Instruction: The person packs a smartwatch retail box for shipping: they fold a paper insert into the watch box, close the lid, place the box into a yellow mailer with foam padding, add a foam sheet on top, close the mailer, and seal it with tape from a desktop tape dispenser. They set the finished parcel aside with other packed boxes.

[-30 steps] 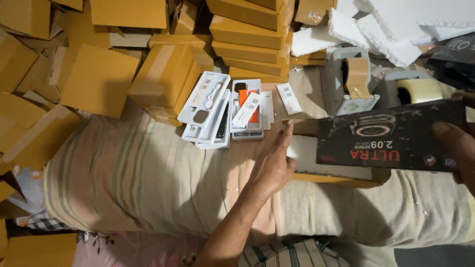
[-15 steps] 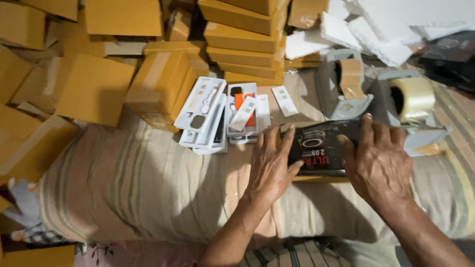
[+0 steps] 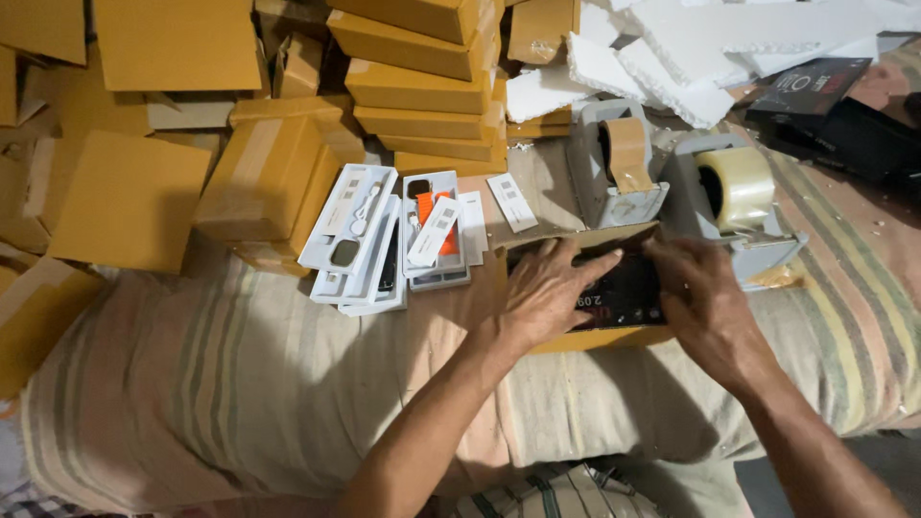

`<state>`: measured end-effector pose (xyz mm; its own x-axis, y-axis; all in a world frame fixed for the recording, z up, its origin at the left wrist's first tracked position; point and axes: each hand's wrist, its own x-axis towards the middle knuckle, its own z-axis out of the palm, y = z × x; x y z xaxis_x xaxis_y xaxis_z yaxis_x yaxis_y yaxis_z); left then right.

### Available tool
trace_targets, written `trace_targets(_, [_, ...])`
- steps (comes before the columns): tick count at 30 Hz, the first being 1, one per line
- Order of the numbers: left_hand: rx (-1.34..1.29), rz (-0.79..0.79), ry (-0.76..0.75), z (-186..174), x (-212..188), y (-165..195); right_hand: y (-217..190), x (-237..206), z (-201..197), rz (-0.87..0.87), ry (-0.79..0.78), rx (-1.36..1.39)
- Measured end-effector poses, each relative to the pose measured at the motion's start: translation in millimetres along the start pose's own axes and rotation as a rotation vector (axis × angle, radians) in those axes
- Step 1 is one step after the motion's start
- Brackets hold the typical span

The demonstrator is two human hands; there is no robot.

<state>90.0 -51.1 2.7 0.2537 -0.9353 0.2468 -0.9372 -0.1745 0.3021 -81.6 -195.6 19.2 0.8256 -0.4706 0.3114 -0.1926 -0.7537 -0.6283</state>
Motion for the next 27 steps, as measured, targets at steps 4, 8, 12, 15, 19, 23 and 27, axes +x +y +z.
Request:
trace_targets(4, [0.034,0.043,-0.086,10.5,13.4,-2.3,8.2,-12.3,6.3,0.261,0.134,0.463])
trace_targets(8, [0.091,0.162,-0.116,18.6,26.1,7.4,14.1,-16.0,7.8,0.367,0.133,0.411])
trace_targets(12, [0.062,0.106,-0.213,32.8,37.4,1.8,25.3,-15.7,10.0,0.282,0.138,0.340])
trace_targets(15, [0.118,0.091,-0.234,46.1,41.7,-6.8,30.2,-21.3,13.3,0.352,0.156,0.442])
trace_targets(19, [0.037,0.085,-0.163,48.4,45.7,-15.2,26.4,-36.7,18.5,0.189,0.244,0.607])
trace_targets(23, [-0.114,0.029,-0.308,22.2,35.2,-15.6,22.8,-34.7,22.6,-0.091,0.088,0.432])
trace_targets(27, [-0.174,0.023,-0.200,-18.4,2.3,-5.0,23.7,-25.5,23.0,-0.014,-0.089,0.316])
